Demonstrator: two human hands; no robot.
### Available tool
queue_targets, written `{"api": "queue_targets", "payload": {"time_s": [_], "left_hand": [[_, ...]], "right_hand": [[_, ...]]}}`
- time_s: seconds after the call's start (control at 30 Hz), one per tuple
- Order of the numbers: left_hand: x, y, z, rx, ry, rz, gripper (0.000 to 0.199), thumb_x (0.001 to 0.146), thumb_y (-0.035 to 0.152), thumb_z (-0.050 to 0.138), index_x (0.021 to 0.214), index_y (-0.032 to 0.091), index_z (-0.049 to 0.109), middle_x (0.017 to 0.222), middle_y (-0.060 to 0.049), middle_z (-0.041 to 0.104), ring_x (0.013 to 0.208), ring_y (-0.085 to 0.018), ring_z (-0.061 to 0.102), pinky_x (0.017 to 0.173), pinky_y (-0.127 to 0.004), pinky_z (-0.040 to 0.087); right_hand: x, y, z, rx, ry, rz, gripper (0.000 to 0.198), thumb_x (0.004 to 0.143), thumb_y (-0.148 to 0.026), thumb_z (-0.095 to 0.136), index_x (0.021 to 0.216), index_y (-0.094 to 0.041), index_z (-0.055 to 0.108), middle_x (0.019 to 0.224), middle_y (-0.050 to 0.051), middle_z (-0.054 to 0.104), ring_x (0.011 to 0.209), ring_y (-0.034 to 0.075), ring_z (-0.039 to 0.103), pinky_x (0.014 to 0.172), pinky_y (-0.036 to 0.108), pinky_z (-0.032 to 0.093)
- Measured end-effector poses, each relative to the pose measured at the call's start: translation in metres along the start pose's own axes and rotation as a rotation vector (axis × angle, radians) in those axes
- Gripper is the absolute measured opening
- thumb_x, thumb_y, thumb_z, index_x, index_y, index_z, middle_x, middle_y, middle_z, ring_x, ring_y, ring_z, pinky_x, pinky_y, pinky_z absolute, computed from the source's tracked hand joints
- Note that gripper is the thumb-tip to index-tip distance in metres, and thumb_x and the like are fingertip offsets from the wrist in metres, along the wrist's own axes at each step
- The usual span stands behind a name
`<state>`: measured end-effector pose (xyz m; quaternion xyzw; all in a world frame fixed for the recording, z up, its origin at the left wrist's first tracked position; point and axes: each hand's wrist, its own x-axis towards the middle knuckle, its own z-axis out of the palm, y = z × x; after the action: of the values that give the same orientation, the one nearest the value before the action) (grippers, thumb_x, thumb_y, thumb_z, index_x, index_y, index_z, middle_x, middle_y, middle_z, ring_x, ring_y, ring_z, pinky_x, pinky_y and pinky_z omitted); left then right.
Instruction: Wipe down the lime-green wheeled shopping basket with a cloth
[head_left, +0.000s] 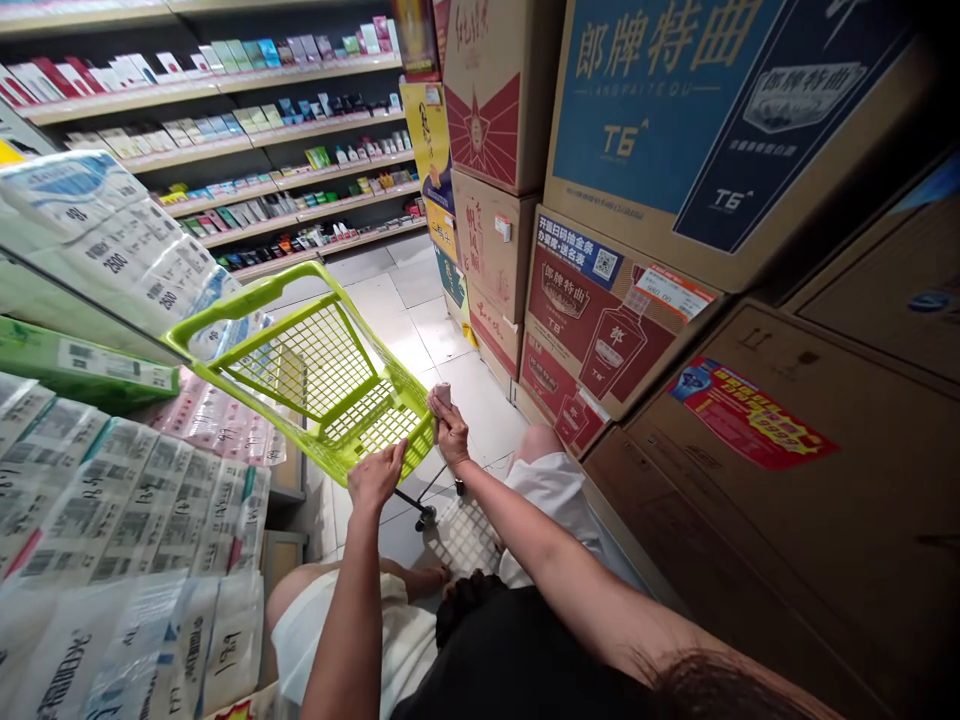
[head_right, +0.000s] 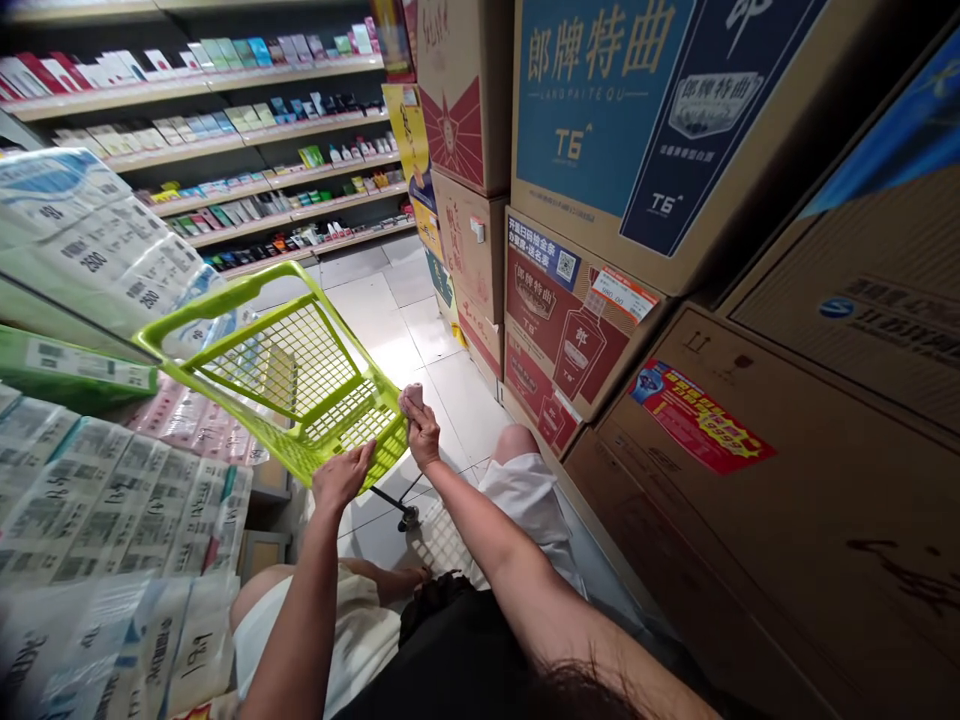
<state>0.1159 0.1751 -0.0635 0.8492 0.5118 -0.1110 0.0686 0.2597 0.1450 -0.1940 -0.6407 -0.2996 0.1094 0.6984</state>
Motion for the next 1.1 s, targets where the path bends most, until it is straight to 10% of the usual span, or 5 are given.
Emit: {"api": "queue_targets", "payload": {"time_s": [0.27, 0.47, 0.63, 0.8, 1.1], "left_hand": [[-0.004, 0.006, 0.000, -0.013, 0.008, -0.023, 0.082, 0.095, 0.069, 0.006, 0.109, 0.031, 0.077, 0.111, -0.013, 0.075, 0.105, -0.033, 0.068, 0.084, -0.040, 0.047], [-0.003, 0.014, 0.001, -0.023, 0.016, -0.047, 0.079, 0.096, 0.067, 0.008, 0.113, 0.032, 0.076, 0.111, -0.013, 0.075, 0.104, -0.032, 0.068, 0.086, -0.041, 0.047], [-0.003, 0.019, 0.002, -0.036, 0.029, -0.066, 0.076, 0.097, 0.066, 0.010, 0.119, 0.031, 0.074, 0.110, -0.014, 0.076, 0.103, -0.033, 0.069, 0.085, -0.041, 0.047], [0.000, 0.024, 0.002, -0.037, 0.025, -0.074, 0.075, 0.098, 0.062, 0.009, 0.121, 0.029, 0.073, 0.111, -0.015, 0.075, 0.105, -0.034, 0.069, 0.086, -0.043, 0.047], [0.001, 0.030, 0.010, -0.082, 0.052, -0.033, 0.069, 0.102, 0.050, 0.009, 0.122, 0.025, 0.071, 0.115, -0.014, 0.075, 0.106, -0.031, 0.069, 0.086, -0.041, 0.046]], "right_hand": [[-0.001, 0.026, 0.012, -0.029, 0.021, 0.352, 0.038, 0.084, -0.016, 0.044, 0.103, -0.017, 0.077, 0.109, 0.009, 0.075, 0.101, 0.020, 0.069, 0.096, 0.035, 0.055], [0.014, 0.014, 0.014, 0.121, 0.039, 0.160, 0.051, 0.085, -0.012, 0.045, 0.127, -0.022, 0.070, 0.129, 0.005, 0.069, 0.119, 0.014, 0.064, 0.108, 0.028, 0.048], [0.021, 0.028, 0.007, 0.068, 0.024, 0.439, 0.042, 0.078, -0.012, 0.051, 0.108, -0.020, 0.078, 0.110, 0.003, 0.077, 0.106, 0.018, 0.070, 0.100, 0.034, 0.055], [0.044, -0.006, 0.006, 0.185, 0.011, 0.171, 0.048, 0.086, -0.012, 0.042, 0.122, -0.019, 0.073, 0.127, 0.005, 0.072, 0.119, 0.016, 0.066, 0.107, 0.031, 0.051], [-0.014, -0.030, 0.011, -0.332, -0.003, -0.241, 0.048, 0.093, -0.004, 0.044, 0.126, -0.025, 0.072, 0.139, 0.008, 0.064, 0.134, 0.023, 0.051, 0.116, 0.044, 0.038]]}}
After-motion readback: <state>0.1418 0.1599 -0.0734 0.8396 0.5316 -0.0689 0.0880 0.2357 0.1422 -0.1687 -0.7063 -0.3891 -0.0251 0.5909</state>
